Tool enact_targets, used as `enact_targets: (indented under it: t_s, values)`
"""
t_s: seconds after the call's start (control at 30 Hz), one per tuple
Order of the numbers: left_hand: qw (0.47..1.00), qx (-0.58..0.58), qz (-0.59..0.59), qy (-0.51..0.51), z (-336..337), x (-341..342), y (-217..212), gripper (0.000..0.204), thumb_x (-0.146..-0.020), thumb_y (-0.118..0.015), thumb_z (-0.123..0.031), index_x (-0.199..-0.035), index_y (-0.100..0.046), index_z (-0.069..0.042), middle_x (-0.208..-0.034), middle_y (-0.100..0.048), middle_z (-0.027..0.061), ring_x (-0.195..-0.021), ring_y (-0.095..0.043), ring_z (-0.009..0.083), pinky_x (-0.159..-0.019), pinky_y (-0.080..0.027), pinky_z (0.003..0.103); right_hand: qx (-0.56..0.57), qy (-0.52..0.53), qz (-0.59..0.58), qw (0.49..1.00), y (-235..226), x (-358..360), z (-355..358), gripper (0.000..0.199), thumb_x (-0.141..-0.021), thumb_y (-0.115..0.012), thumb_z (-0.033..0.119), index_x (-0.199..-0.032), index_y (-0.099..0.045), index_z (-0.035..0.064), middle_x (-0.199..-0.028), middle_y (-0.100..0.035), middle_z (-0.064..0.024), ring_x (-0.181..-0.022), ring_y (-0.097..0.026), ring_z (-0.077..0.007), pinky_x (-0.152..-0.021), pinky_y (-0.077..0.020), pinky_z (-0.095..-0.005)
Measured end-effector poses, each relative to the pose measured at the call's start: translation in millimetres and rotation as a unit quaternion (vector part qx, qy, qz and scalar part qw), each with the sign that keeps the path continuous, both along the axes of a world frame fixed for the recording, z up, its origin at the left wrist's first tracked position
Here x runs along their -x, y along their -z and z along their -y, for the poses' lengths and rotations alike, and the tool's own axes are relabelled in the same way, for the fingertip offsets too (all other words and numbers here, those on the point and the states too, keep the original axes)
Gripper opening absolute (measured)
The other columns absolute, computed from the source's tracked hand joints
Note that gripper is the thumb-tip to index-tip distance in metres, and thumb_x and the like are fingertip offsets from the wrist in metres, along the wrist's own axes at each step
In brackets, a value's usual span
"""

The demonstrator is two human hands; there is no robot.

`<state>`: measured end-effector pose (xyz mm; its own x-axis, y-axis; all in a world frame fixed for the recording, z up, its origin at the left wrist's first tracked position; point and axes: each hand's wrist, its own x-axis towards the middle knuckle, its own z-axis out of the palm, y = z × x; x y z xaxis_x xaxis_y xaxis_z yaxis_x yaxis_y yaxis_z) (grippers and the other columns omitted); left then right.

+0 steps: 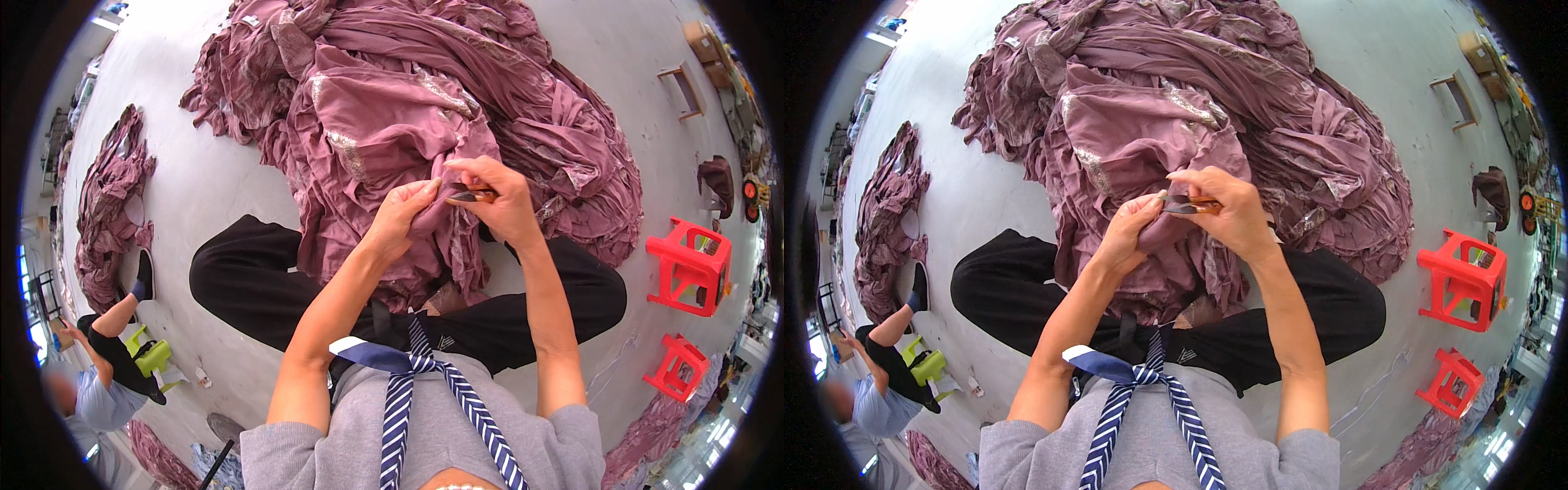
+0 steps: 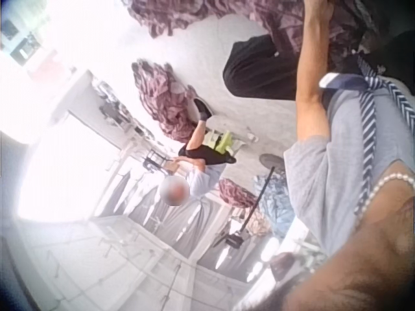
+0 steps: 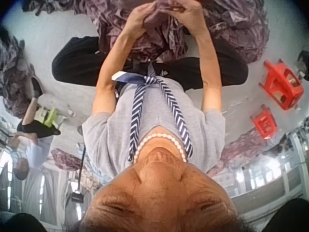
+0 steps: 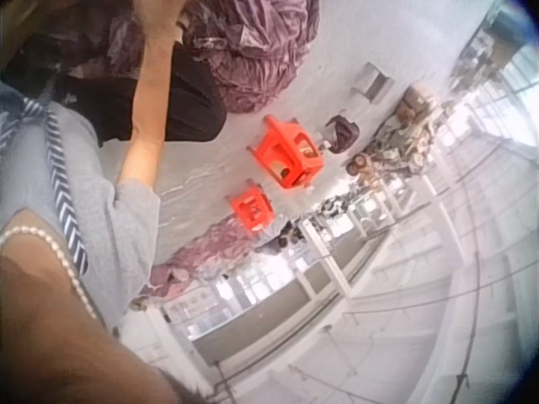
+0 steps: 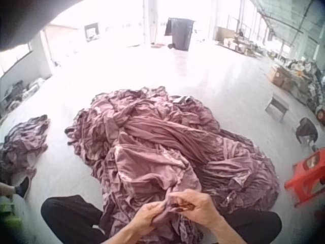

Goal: The person sits on the floor and repeatedly picks up pieces of dusty pink fabric from a large pile. They unfold and inspect each piece, then place it back onto the pile. The task continues with the same repetitive handling of individual fabric pieces.

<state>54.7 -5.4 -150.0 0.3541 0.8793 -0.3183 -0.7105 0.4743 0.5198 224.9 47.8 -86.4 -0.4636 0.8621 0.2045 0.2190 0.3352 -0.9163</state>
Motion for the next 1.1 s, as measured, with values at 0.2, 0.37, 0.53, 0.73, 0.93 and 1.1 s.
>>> enact_targets:
  t_s: [0.2, 0.37, 0.53, 0.73, 0.93, 1.1]
  values:
    - [0.99, 0.076, -0.113, -0.019, -4, -3, -23, 0.047, -0.096, -0.04, -0.041, -0.099, -0.063, -0.001, -0.08, -0.063, 0.0003, -0.062, -0.05, 0.0032, -0.055, -0.04, 0.018, 0.05, 0.036, -0.025, 0.998, 18, -2, 6, 0.011, -0.075, -0.071, 0.004, -0.081, -0.062, 0.0027, -0.068, -0.052, 0.0053, -0.059, -0.041, -0.0015, -0.052, -0.0321, -0.0174]
    - [0.996, 0.063, -0.065, 0.02, -4, 5, -7, 0.063, -0.096, -0.029, -0.049, -0.099, -0.061, 0.006, -0.091, -0.066, 0.0098, -0.08, -0.061, 0.0117, -0.078, -0.048, 0.024, 0.205, 0.069, -0.154, 0.964, 15, -2, 12, 0.008, -0.084, -0.064, 0.006, -0.082, -0.058, 0.0017, -0.065, -0.055, 0.0044, -0.058, -0.043, 0.0001, -0.052, -0.0303, -0.015]
    - [0.997, 0.067, -0.042, 0.019, -4, 8, -6, 0.063, -0.095, -0.03, -0.05, -0.1, -0.061, 0.004, -0.095, -0.066, 0.0119, -0.082, -0.062, 0.0144, -0.079, -0.048, 0.026, 0.09, 0.007, -0.131, 0.987, 18, -15, 1, 0.024, -0.078, -0.07, 0.011, -0.094, -0.057, 0.0004, -0.104, -0.06, -0.0069, -0.076, -0.052, -0.0047, -0.072, -0.0411, -0.0174]
    - [0.964, -0.016, -0.266, -0.02, -9, 8, -13, 0.044, -0.092, -0.047, -0.041, -0.102, -0.062, 0.0, -0.087, -0.064, 0.0065, -0.075, -0.059, 0.011, -0.07, -0.047, 0.023, -0.032, -0.008, 0.093, 0.995, 60, 5, 10, 0.039, -0.063, -0.077, 0.007, -0.099, -0.059, 0.0043, -0.084, -0.063, -0.0096, -0.074, -0.063, -0.0178, -0.062, -0.0486, -0.0293]
    - [0.519, -0.221, -0.782, -0.264, -76, 80, 12, 0.077, -0.066, -0.078, -0.026, -0.131, -0.039, -0.01, -0.139, -0.03, 0.0209, -0.128, -0.03, 0.0361, -0.104, -0.029, 0.04, 0.05, 0.036, 0.011, 0.998, 48, 39, -13, 0.018, -0.071, -0.07, -0.001, -0.086, -0.06, 0.0017, -0.073, -0.058, 0.0002, -0.067, -0.052, -0.0035, -0.059, -0.0413, -0.0188]
    - [0.705, -0.223, -0.672, -0.038, -110, 84, 56, 0.039, -0.073, -0.065, -0.008, -0.11, -0.059, -0.002, -0.088, -0.067, 0.0103, -0.075, -0.064, 0.0194, -0.073, -0.05, 0.028, 0.041, 0.053, -0.054, 0.996, 52, 54, -22, 0.034, -0.069, -0.071, -0.001, -0.1, -0.058, 0.0028, -0.077, -0.059, -0.0049, -0.07, -0.057, -0.0095, -0.064, -0.046, -0.0238]
